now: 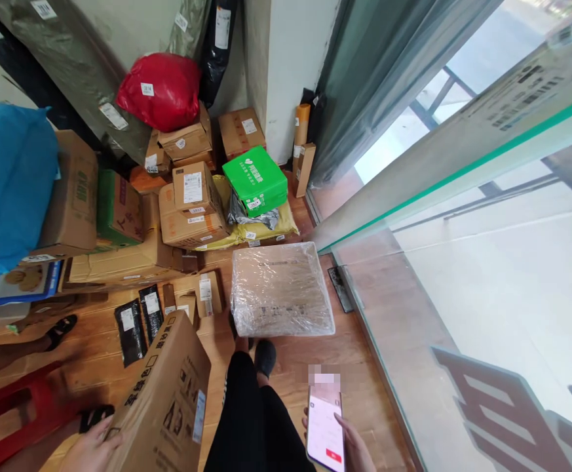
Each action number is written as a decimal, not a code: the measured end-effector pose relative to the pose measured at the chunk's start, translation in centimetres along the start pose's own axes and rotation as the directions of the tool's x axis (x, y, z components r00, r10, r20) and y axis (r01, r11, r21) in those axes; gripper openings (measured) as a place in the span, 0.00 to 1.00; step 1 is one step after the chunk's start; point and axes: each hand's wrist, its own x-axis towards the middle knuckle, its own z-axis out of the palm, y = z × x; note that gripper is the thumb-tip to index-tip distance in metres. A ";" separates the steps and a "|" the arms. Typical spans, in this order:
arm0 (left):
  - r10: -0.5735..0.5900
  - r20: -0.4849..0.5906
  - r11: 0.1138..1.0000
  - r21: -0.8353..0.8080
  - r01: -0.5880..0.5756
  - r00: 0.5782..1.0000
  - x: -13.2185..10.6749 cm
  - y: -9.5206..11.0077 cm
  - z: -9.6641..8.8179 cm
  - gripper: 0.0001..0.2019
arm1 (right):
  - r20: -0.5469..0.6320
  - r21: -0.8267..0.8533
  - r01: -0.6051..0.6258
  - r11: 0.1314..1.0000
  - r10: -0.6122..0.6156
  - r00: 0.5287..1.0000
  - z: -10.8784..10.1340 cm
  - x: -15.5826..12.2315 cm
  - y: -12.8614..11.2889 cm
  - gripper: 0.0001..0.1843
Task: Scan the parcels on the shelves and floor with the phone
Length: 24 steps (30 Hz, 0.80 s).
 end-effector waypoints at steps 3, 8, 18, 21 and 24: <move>-0.001 0.044 1.000 -0.008 0.001 0.999 1.1 0.5 1.1 0.15 | -0.030 -0.046 0.017 0.999 -0.018 0.999 0.4 0.0 0.3 0.37; 0.073 0.122 0.993 0.085 -0.083 0.990 2.1 5.4 1.6 0.29 | -0.023 -0.041 0.043 0.998 -0.044 0.999 1.5 -0.1 0.7 0.34; 0.235 -0.030 0.951 0.215 -0.223 0.972 7.4 18.5 3.7 0.30 | 0.042 -0.004 0.088 0.996 -0.088 0.995 3.8 0.7 0.2 0.24; 0.263 -0.062 0.947 0.207 -0.246 0.963 10.1 21.3 7.9 0.30 | 0.051 0.076 0.101 0.992 -0.105 0.993 3.4 0.5 -0.1 0.23; 0.231 -0.043 0.958 0.182 -0.220 0.972 11.9 23.7 12.9 0.29 | 0.095 0.123 0.106 0.987 -0.118 0.988 2.0 0.8 -0.9 0.21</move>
